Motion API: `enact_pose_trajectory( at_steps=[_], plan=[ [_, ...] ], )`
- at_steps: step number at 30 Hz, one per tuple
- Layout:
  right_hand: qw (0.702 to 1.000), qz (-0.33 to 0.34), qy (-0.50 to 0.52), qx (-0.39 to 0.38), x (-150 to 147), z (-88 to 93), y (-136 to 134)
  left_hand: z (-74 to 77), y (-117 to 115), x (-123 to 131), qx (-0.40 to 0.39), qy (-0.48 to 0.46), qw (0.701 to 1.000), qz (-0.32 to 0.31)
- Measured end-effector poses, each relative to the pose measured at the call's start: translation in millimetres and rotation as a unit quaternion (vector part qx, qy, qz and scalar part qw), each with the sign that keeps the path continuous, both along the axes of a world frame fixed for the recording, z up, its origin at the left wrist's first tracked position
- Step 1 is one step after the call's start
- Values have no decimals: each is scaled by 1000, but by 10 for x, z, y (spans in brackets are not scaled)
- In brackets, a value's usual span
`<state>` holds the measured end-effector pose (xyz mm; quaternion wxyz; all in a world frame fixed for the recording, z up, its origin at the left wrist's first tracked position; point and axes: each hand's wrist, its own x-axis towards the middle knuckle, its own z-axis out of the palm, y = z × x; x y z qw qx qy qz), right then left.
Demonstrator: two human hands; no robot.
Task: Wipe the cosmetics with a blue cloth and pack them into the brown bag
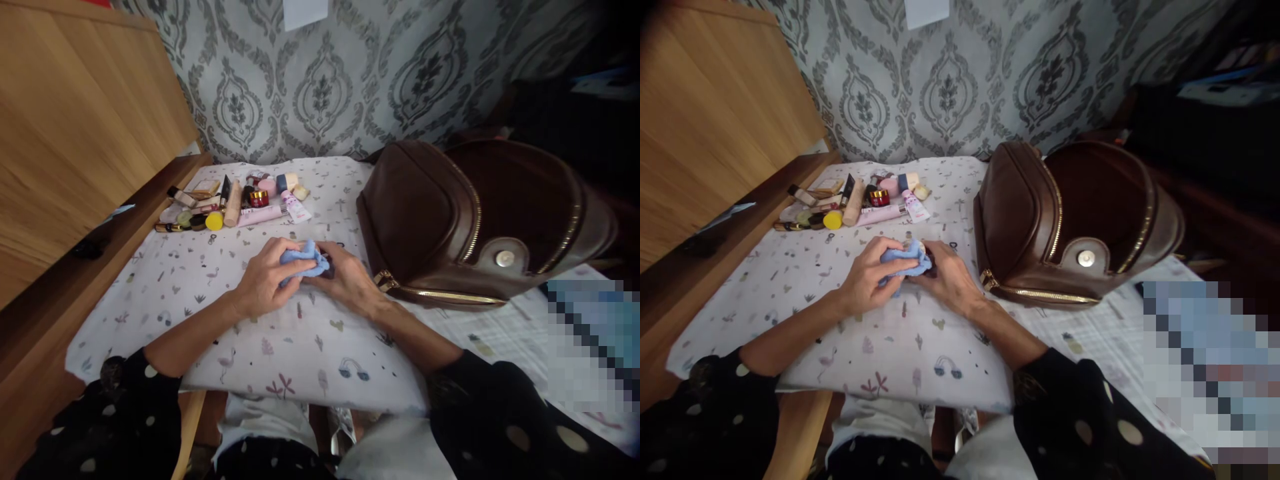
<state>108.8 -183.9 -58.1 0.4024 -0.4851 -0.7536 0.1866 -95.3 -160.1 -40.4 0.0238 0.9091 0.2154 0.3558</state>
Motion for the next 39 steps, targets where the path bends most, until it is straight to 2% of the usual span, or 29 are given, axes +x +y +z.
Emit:
enact_pose_trajectory(
  at_steps=[3, 7, 12, 18, 24, 27, 30, 34, 39],
  plan=[
    [999, -1, -14, 47, -9, -8, 6, 13, -12, 7, 20, 12, 1000, 15],
    [996, 3, -26, 80, -27, -24, 6, 20, 25, 0, -6, -9, 998, 61],
    [997, 11, -18, 81, -30, -37, 7, 74, 47, -3, -110, -35, 990, 85],
    [998, 8, -17, 67, -8, -54, 19, 154, 71, -2, -243, -59, 964, 91],
    [999, 7, -2, 41, 3, -65, 28, 133, 83, -15, -285, -48, 950, 119],
    [999, 7, 8, 46, 1, -61, 31, 106, 47, -15, -279, -19, 954, 109],
    [998, 15, 4, 59, -8, -51, 27, 69, 23, -15, -223, 14, 970, 97],
    [998, 27, 3, 52, -20, -34, 20, 47, 28, -15, -164, 59, 979, 106],
    [999, 35, 4, 33, -15, -21, 16, 66, 44, -10, -133, 77, 981, 119]
  ],
)
